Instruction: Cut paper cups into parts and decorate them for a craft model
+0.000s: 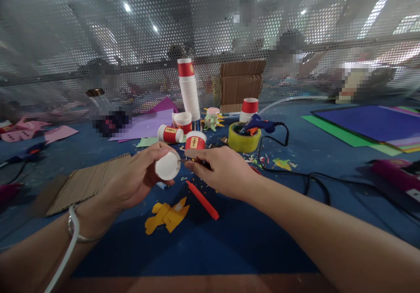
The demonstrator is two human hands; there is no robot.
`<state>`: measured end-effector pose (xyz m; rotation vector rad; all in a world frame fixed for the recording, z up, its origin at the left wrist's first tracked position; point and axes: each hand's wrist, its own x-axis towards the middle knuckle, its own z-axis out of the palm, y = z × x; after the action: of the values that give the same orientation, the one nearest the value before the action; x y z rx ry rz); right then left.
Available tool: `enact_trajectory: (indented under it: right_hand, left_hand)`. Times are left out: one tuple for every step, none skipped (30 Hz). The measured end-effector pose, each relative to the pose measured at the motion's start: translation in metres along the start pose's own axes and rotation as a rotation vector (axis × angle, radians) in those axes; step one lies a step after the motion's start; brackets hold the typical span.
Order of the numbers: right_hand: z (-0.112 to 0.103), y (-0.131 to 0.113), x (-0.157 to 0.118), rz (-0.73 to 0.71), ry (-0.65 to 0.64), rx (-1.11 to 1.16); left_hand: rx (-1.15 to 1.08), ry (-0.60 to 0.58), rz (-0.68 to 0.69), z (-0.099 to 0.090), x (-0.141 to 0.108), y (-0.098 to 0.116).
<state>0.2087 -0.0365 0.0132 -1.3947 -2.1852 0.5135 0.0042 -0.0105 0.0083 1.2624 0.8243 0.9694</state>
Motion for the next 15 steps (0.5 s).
enact_trajectory:
  right_hand:
    - [-0.0001,0.0000,0.0000,0.004,-0.003,0.002]
    - [-0.0003,0.0000,0.0000,0.009,-0.005,0.004]
    - [-0.0005,0.0002,0.0000,0.015,-0.008,0.006]
    - [-0.0007,0.0005,0.0000,0.020,-0.010,0.005]
    - [-0.0009,0.0008,0.0001,0.020,-0.012,0.008]
    - [-0.0010,0.0012,0.0003,0.016,-0.012,0.013]
    - [-0.0010,0.0015,0.0005,0.008,-0.012,0.018]
    - [-0.0010,0.0017,0.0008,0.001,-0.010,0.023]
    - [-0.0009,0.0018,0.0010,-0.003,-0.008,0.027]
    - [-0.0007,0.0017,0.0012,-0.005,-0.007,0.029]
    - [-0.0006,0.0015,0.0013,-0.002,-0.007,0.028]
    - [-0.0004,0.0013,0.0014,0.003,-0.008,0.027]
    - [-0.0002,0.0009,0.0014,0.008,-0.011,0.026]
    - [-0.0001,0.0006,0.0013,0.015,-0.014,0.025]
    - [0.0001,0.0004,0.0012,0.022,-0.017,0.021]
  left_hand:
    - [-0.005,0.002,-0.008,-0.0003,0.0001,-0.0001]
    - [-0.010,0.004,-0.014,-0.0005,0.0003,-0.0002]
    - [-0.016,0.007,-0.018,-0.0007,0.0003,-0.0003]
    - [-0.022,0.012,-0.023,-0.0009,0.0003,-0.0003]
    - [-0.028,0.019,-0.025,-0.0009,0.0003,-0.0003]
    - [-0.032,0.026,-0.027,-0.0009,0.0002,-0.0002]
    - [-0.036,0.032,-0.027,-0.0008,0.0001,-0.0001]
    - [-0.039,0.034,-0.024,-0.0007,-0.0001,0.0000]
    - [-0.041,0.032,-0.020,-0.0006,-0.0002,0.0001]
    - [-0.042,0.027,-0.016,-0.0005,-0.0003,0.0001]
    - [-0.043,0.019,-0.011,-0.0003,-0.0005,0.0001]
    - [-0.042,0.012,-0.007,-0.0002,-0.0005,0.0000]
    - [-0.042,0.007,-0.004,0.0000,-0.0006,0.0000]
    - [-0.040,0.005,-0.003,0.0001,-0.0007,-0.0001]
    - [-0.038,0.003,-0.002,0.0003,-0.0007,-0.0001]
